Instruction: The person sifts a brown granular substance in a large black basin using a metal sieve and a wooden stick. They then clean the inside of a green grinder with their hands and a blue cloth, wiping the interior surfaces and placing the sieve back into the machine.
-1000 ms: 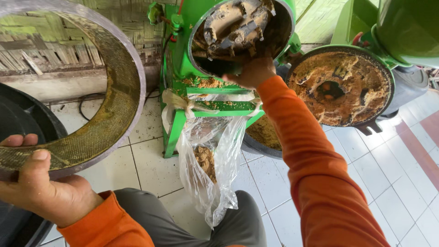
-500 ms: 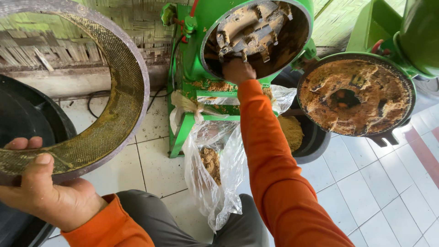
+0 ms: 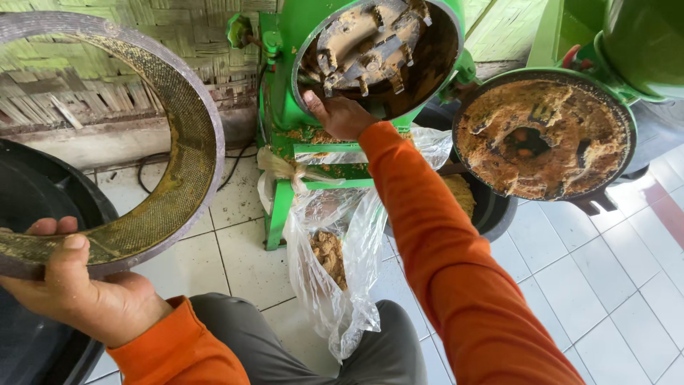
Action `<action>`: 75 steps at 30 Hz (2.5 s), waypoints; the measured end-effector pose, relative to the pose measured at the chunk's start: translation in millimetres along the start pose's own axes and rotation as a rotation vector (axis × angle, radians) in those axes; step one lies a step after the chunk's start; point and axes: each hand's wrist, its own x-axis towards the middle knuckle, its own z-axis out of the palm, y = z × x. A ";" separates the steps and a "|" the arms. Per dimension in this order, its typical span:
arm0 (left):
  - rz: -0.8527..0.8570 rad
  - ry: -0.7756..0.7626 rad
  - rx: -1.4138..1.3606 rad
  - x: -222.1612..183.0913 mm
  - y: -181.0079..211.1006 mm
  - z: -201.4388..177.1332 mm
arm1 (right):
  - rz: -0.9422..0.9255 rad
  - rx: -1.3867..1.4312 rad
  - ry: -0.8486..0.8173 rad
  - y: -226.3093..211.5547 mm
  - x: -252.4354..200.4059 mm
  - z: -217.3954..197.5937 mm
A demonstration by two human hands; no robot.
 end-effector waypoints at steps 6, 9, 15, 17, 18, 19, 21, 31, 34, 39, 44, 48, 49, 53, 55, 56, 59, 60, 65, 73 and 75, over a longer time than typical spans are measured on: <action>0.004 0.011 0.020 0.2 3.1 -0.4 | 0.722 -0.104 -0.447 -21.7 -44.1 -72.5; 0.028 0.001 -0.004 0.2 -0.8 -4.5 | 0.647 -0.478 -0.183 -21.0 -62.4 -89.9; 0.012 0.053 -0.029 -1.7 -6.1 -1.0 | 0.714 -0.317 -0.365 -7.1 -51.7 -80.6; 0.005 0.062 -0.050 -1.4 -6.5 1.5 | 0.691 -0.229 -0.272 -4.7 -46.4 -71.1; 0.006 0.076 -0.063 -1.8 -7.0 3.2 | 0.677 -0.191 -0.221 -2.8 -43.5 -68.4; 0.007 0.090 -0.077 -2.5 -7.1 4.7 | 0.699 -0.182 -0.273 -1.3 -41.7 -65.5; 0.058 0.034 -0.031 -2.9 -4.9 6.0 | 0.741 -0.161 -0.381 0.8 -38.4 -59.5; 0.089 0.033 -0.011 -8.0 -3.0 20.3 | 0.852 -0.094 -0.216 16.2 -30.1 -34.9; 0.077 0.003 -0.034 -6.6 -5.6 19.2 | 0.934 -0.037 -0.168 11.1 -22.8 -46.7; 0.022 0.015 -0.145 -9.8 -17.6 18.8 | 0.767 -0.120 -0.392 5.7 -31.4 -65.8; 0.004 -0.058 -0.049 -6.1 -18.7 9.9 | 0.734 -0.225 -0.461 -4.2 -32.4 -76.8; -0.005 -0.054 -0.024 -5.6 -21.3 2.4 | 0.715 -0.174 -0.389 -13.2 -42.7 -84.0; -0.005 -0.055 -0.033 -4.8 -23.0 1.3 | 0.693 -0.239 -0.379 -14.6 -45.5 -86.1; -0.011 -0.063 -0.048 -4.2 -26.9 -4.3 | 0.674 -0.270 -0.418 -18.0 -55.3 -92.3; -0.014 -0.063 -0.049 -2.6 -28.5 -2.3 | 0.636 -0.183 -0.452 -16.1 -57.5 -97.2; -0.017 -0.064 -0.044 -2.3 -28.1 -2.4 | 0.582 -0.141 -0.465 -16.4 -59.5 -97.1; -0.013 -0.054 -0.040 -2.0 -27.6 1.3 | 0.545 -0.293 -0.416 -16.0 -67.9 -97.8; -0.015 -0.053 -0.048 -3.0 -26.9 2.6 | 0.552 -0.386 -0.388 -16.8 -73.8 -96.6; -0.016 -0.052 -0.031 -5.4 -23.2 6.7 | 0.452 -0.735 -0.303 -19.4 -90.3 -105.1; -0.010 -0.048 -0.019 -3.2 -28.3 -1.9 | 0.423 -0.371 -0.468 -28.0 -88.4 -127.5; -0.014 -0.043 -0.015 -3.5 -29.7 -6.7 | 0.395 -0.640 -0.374 -29.2 -89.0 -122.8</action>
